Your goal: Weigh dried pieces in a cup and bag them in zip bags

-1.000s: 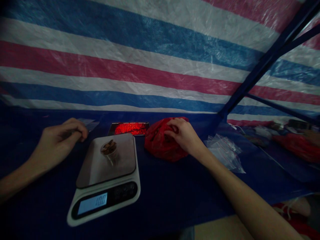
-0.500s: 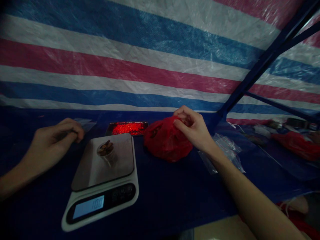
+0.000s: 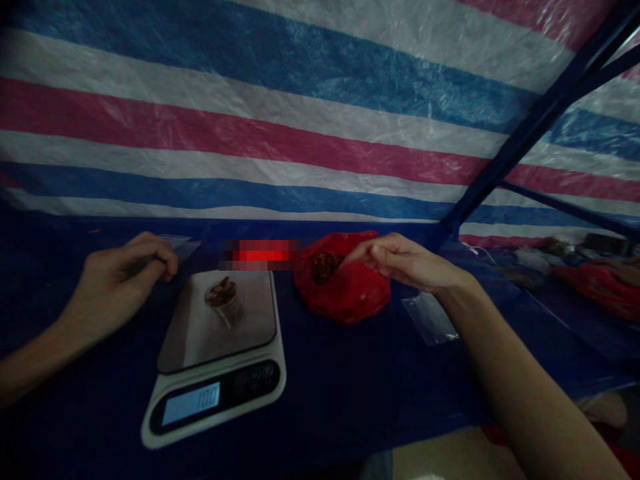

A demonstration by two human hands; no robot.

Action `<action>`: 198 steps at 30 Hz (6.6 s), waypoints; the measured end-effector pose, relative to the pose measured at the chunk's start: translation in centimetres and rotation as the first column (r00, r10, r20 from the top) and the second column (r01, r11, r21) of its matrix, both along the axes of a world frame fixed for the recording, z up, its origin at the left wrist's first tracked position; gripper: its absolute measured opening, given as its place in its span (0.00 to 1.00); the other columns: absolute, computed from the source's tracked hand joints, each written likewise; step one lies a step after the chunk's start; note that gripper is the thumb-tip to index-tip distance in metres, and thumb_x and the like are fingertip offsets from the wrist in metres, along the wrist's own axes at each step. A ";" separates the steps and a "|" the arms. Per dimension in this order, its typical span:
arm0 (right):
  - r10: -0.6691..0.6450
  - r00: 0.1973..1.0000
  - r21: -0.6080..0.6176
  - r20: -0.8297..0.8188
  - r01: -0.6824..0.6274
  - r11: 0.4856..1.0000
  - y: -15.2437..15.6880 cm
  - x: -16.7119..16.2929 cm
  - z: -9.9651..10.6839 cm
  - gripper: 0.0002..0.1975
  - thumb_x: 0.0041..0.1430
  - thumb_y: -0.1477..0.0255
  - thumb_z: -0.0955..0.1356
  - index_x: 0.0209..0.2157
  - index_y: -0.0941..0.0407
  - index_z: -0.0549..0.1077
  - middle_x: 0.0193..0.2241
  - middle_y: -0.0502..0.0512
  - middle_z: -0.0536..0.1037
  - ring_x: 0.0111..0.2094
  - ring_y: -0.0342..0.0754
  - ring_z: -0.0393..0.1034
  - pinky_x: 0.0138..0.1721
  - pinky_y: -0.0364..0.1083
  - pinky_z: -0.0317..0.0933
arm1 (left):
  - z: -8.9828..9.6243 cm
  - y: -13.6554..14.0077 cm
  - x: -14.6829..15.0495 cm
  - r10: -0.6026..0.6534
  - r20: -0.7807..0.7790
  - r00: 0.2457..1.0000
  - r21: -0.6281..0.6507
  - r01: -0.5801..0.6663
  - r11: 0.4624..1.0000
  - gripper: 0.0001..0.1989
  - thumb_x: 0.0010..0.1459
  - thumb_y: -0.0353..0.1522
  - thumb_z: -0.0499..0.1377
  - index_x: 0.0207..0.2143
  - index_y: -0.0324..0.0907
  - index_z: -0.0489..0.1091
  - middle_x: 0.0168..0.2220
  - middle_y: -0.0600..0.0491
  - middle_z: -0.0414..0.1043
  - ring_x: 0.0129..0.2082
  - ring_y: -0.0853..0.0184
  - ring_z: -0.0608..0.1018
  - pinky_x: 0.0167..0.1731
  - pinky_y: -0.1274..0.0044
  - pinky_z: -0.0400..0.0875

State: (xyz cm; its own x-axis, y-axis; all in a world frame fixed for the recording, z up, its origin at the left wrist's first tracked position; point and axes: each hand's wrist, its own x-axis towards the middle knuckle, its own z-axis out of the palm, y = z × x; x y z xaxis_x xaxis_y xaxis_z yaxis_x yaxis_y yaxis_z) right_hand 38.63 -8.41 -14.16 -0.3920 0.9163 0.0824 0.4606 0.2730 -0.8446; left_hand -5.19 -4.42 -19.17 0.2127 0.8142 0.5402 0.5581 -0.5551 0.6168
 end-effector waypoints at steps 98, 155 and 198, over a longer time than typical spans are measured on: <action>-0.860 0.392 0.927 0.326 0.046 0.372 -10.8 -1.8 6.6 0.21 0.75 0.56 0.56 0.40 0.50 0.76 0.36 0.64 0.79 0.36 0.65 0.73 0.34 0.58 0.62 | 9.7 -1.2 3.0 -0.277 -0.163 0.947 0.062 0.290 0.955 0.11 0.67 0.36 0.56 0.48 0.44 0.74 0.47 0.51 0.77 0.48 0.63 0.78 0.51 0.70 0.73; 0.615 0.783 0.020 0.092 -0.619 0.785 7.2 -17.1 2.1 0.18 0.54 0.70 0.80 0.47 0.55 0.80 0.44 0.53 0.85 0.43 0.49 0.80 0.45 0.48 0.71 | 0.5 0.5 2.6 -0.088 -0.103 0.991 0.100 0.099 0.990 0.07 0.56 0.27 0.65 0.38 0.44 0.75 0.40 0.53 0.79 0.45 0.61 0.79 0.49 0.66 0.73; 0.254 0.955 0.651 0.154 -0.291 0.701 4.9 -19.5 0.9 0.11 0.63 0.74 0.74 0.48 0.54 0.78 0.45 0.55 0.74 0.44 0.50 0.71 0.44 0.49 0.65 | -0.2 0.1 3.5 -0.070 0.002 0.998 -0.035 0.070 0.997 0.14 0.56 0.32 0.65 0.46 0.43 0.74 0.42 0.50 0.79 0.41 0.60 0.80 0.44 0.65 0.75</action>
State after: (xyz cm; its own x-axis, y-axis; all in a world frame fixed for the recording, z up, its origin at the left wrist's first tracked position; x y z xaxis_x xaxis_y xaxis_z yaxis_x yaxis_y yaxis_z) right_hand 19.14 -3.53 -13.28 -0.6365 0.4883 0.5970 0.3123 0.8709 -0.3794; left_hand -1.70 -4.32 -19.42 0.2692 0.8157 0.5120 0.5183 -0.5708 0.6368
